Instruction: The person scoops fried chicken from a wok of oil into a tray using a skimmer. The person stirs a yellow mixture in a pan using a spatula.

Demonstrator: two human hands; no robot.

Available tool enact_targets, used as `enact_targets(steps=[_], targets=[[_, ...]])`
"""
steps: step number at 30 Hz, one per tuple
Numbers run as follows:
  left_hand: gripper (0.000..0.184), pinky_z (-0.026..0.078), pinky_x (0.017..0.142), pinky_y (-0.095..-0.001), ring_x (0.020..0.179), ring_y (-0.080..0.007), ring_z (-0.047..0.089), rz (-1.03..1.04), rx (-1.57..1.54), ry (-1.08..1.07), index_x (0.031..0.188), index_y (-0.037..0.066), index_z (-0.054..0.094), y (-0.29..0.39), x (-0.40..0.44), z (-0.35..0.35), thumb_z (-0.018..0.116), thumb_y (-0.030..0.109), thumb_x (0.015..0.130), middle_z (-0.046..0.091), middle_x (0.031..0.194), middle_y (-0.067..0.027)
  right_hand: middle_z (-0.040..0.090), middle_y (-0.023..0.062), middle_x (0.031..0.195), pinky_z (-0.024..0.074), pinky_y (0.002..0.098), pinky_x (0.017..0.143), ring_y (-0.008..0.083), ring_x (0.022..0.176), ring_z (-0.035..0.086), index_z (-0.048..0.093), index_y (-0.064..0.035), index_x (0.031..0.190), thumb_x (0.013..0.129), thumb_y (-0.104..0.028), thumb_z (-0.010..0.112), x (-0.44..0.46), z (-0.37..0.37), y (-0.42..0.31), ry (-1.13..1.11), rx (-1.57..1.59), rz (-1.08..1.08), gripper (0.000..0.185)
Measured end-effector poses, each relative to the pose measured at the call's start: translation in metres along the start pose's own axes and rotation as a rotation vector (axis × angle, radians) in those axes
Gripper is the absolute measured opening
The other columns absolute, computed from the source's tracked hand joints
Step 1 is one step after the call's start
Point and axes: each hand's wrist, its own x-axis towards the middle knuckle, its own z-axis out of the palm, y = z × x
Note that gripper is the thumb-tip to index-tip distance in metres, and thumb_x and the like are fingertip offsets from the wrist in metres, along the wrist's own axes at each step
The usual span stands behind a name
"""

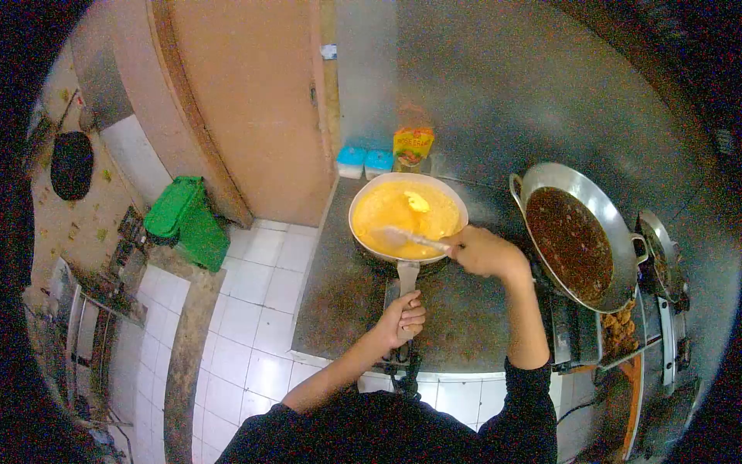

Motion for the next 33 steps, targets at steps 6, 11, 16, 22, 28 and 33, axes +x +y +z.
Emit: enact_targets(steps=[6,11,16,22,28,33], targets=[[0.025,0.021,0.028,-0.0186,0.029,-0.005,0.023,0.004,0.038,0.052,0.058,0.014,0.039,0.001,0.001,-0.002,0.045,0.025,0.08,0.026,0.039,0.0057,0.055,0.02,0.083,0.0422,0.0354,0.07,0.031,0.077,0.055,0.055,-0.0099,0.096,0.072,-0.014,0.043,0.039,0.055,0.015,-0.007,0.135,-0.062,0.027],[0.025,0.021,0.027,-0.0191,0.029,-0.0054,0.023,0.01,0.029,0.036,0.057,0.014,0.038,0.0,0.0,-0.001,0.046,0.024,0.079,0.027,0.038,0.0058,0.055,0.0146,0.061,0.0427,0.0305,0.051,0.0213,0.053,0.053,0.052,-0.0038,0.101,0.075,-0.012,0.042,0.059,0.077,0.003,0.066,0.212,0.0,0.029],[0.024,0.021,0.027,-0.019,0.029,-0.0054,0.023,0.026,0.068,0.152,0.058,0.014,0.039,-0.001,-0.003,0.007,0.046,0.024,0.079,0.027,0.038,0.0058,0.054,0.0239,0.08,0.0412,0.0411,0.071,0.0363,0.079,0.053,0.056,-0.0018,0.087,0.07,-0.013,0.043,0.079,0.101,-0.004,0.257,0.161,-0.014,0.024],[0.024,0.02,0.026,-0.0188,0.028,-0.0049,0.024,0.079,0.112,0.242,0.057,0.015,0.038,-0.002,-0.005,0.012,0.048,0.024,0.078,0.027,0.039,0.0063,0.053,0.0265,0.081,0.0414,0.0421,0.07,0.038,0.078,0.052,0.052,0.0046,0.081,0.069,-0.011,0.046,0.098,0.122,-0.012,0.385,0.176,0.075,0.021],[0.024,0.021,0.026,-0.0187,0.028,-0.0043,0.024,0.095,0.083,0.166,0.059,0.014,0.038,-0.004,-0.001,0.0,0.046,0.025,0.079,0.027,0.039,0.0068,0.053,0.0261,0.081,0.0408,0.0411,0.069,0.0373,0.079,0.052,0.052,0.0046,0.084,0.067,-0.009,0.045,0.106,0.12,-0.021,0.431,0.214,0.181,0.023],[0.024,0.021,0.026,-0.0182,0.029,-0.0042,0.024,0.088,0.126,0.091,0.059,0.014,0.038,-0.002,0.0,0.0,0.045,0.025,0.079,0.027,0.039,0.0066,0.054,0.0261,0.081,0.0419,0.041,0.071,0.0373,0.08,0.053,0.052,0.0055,0.081,0.068,-0.009,0.045,0.121,0.117,0.0,0.495,0.229,0.208,0.021]])
